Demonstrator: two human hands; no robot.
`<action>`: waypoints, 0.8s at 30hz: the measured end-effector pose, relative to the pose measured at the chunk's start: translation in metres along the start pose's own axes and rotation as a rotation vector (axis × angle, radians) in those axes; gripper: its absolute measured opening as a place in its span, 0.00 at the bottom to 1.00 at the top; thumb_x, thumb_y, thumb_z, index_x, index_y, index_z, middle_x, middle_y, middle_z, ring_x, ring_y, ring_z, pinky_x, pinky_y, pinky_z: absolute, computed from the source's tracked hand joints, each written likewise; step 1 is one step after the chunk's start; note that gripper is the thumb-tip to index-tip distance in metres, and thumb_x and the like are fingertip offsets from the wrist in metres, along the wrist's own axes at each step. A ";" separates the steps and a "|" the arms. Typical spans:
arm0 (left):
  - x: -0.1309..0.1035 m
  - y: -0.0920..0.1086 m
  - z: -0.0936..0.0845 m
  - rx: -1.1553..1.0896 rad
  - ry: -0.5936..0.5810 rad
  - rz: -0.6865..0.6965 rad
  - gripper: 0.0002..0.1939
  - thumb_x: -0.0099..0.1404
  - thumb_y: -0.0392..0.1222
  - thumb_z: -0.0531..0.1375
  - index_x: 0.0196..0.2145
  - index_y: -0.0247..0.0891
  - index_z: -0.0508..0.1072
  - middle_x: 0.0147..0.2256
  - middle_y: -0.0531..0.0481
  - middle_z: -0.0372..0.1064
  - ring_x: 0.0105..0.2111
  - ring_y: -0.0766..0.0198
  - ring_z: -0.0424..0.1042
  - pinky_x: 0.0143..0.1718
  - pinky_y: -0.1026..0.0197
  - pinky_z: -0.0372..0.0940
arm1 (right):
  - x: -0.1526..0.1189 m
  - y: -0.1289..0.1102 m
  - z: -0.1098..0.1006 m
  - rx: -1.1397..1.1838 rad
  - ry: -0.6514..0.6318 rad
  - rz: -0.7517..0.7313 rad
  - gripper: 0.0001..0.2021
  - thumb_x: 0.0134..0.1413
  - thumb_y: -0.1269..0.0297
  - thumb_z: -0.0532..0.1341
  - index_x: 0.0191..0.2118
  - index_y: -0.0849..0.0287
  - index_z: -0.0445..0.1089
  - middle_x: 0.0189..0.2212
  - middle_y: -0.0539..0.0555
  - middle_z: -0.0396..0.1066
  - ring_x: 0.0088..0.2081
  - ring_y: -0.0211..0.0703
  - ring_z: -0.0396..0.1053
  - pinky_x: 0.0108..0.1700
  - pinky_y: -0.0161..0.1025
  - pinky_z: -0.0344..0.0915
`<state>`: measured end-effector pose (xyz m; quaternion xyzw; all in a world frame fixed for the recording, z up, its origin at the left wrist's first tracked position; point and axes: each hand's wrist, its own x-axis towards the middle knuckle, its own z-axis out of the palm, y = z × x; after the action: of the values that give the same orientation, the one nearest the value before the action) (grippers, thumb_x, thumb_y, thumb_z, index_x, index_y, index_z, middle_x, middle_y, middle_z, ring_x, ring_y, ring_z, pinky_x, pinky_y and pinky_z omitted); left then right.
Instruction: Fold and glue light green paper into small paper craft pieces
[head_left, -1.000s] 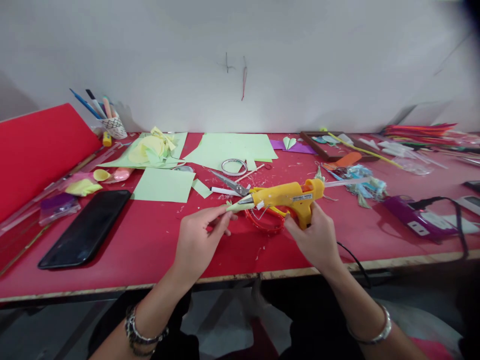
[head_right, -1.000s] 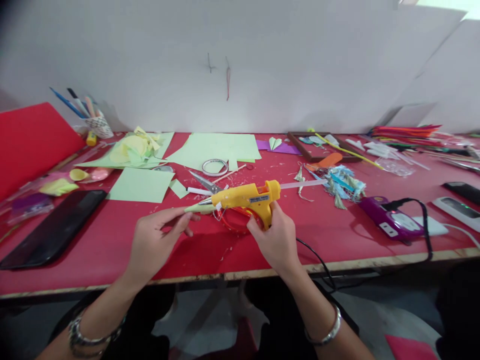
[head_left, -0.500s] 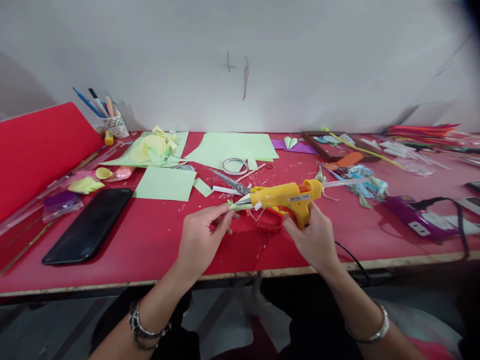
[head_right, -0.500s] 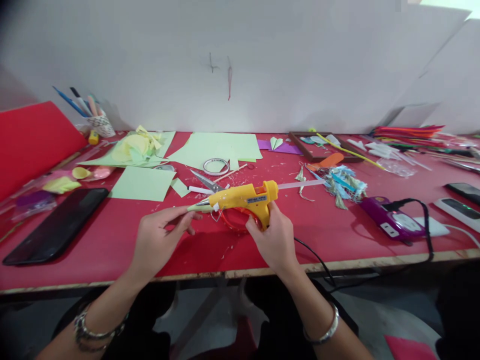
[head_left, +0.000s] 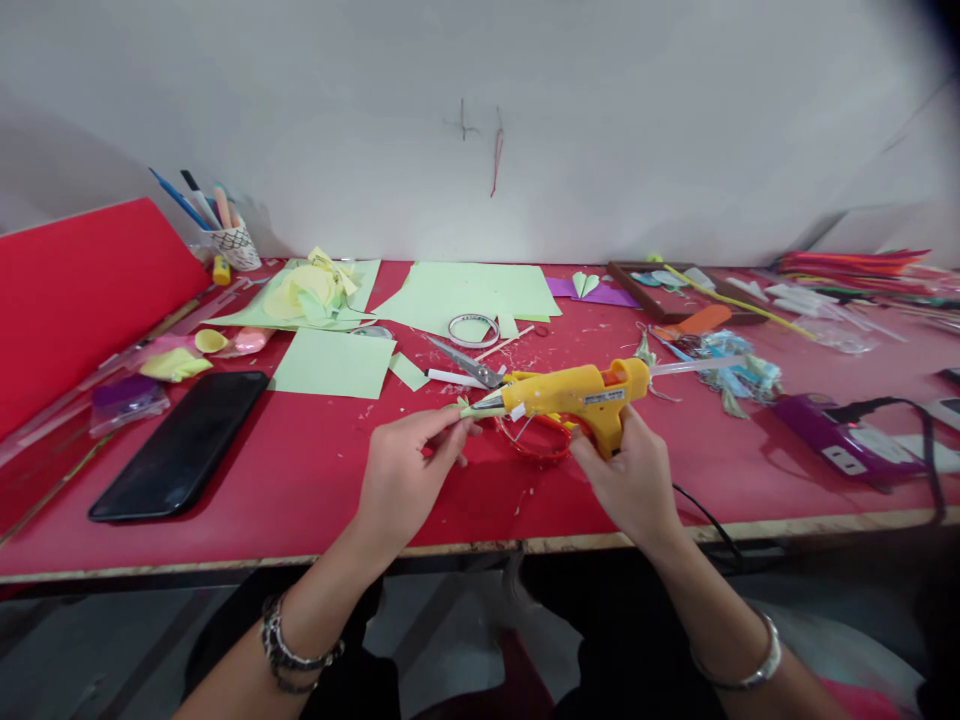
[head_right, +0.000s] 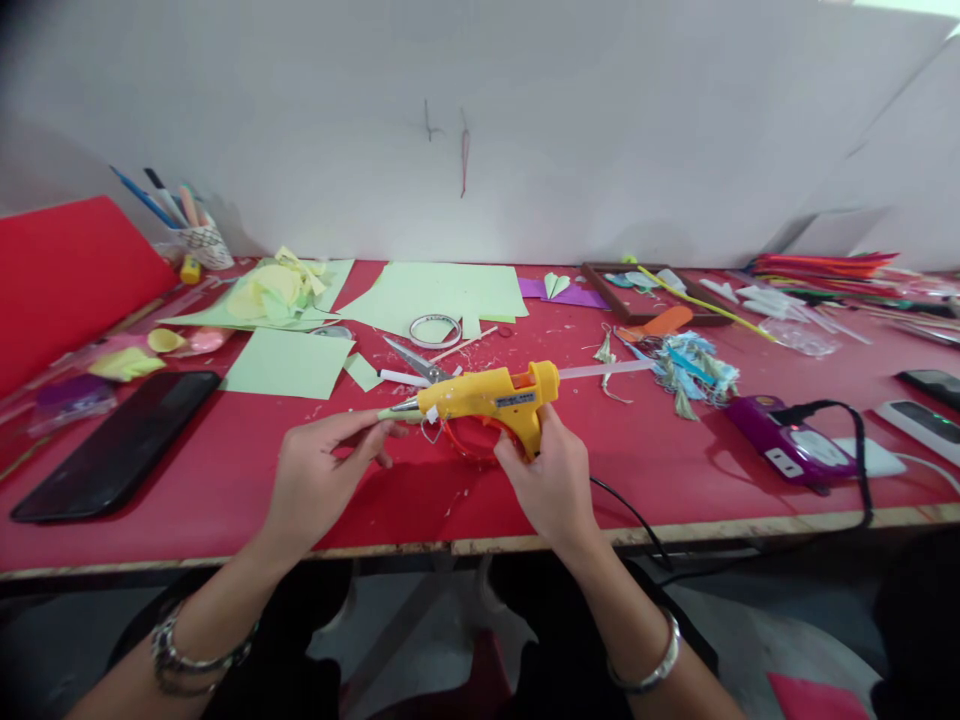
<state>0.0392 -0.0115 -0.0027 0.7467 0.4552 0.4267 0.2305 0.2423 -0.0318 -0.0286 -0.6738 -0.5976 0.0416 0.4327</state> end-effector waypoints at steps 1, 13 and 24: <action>0.000 0.000 0.000 0.001 0.000 0.001 0.10 0.61 0.39 0.53 0.31 0.37 0.75 0.19 0.55 0.71 0.20 0.70 0.69 0.23 0.71 0.62 | 0.000 0.000 0.000 -0.001 -0.002 -0.001 0.07 0.42 0.65 0.56 0.30 0.60 0.62 0.17 0.46 0.62 0.17 0.35 0.57 0.21 0.31 0.56; 0.000 0.001 0.000 -0.016 0.009 -0.005 0.10 0.61 0.39 0.54 0.31 0.36 0.74 0.23 0.53 0.73 0.19 0.70 0.69 0.23 0.71 0.64 | 0.003 0.005 -0.003 -0.013 0.012 -0.008 0.06 0.42 0.65 0.56 0.29 0.60 0.62 0.16 0.45 0.59 0.16 0.33 0.54 0.20 0.31 0.54; -0.001 0.000 -0.001 -0.010 0.017 -0.038 0.10 0.61 0.40 0.54 0.35 0.36 0.75 0.28 0.51 0.75 0.19 0.71 0.70 0.23 0.71 0.66 | 0.004 0.005 -0.004 -0.017 0.018 -0.012 0.05 0.43 0.65 0.56 0.27 0.59 0.60 0.15 0.44 0.58 0.16 0.33 0.54 0.19 0.30 0.53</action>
<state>0.0383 -0.0126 -0.0023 0.7332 0.4690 0.4307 0.2385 0.2493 -0.0305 -0.0270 -0.6741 -0.5982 0.0278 0.4324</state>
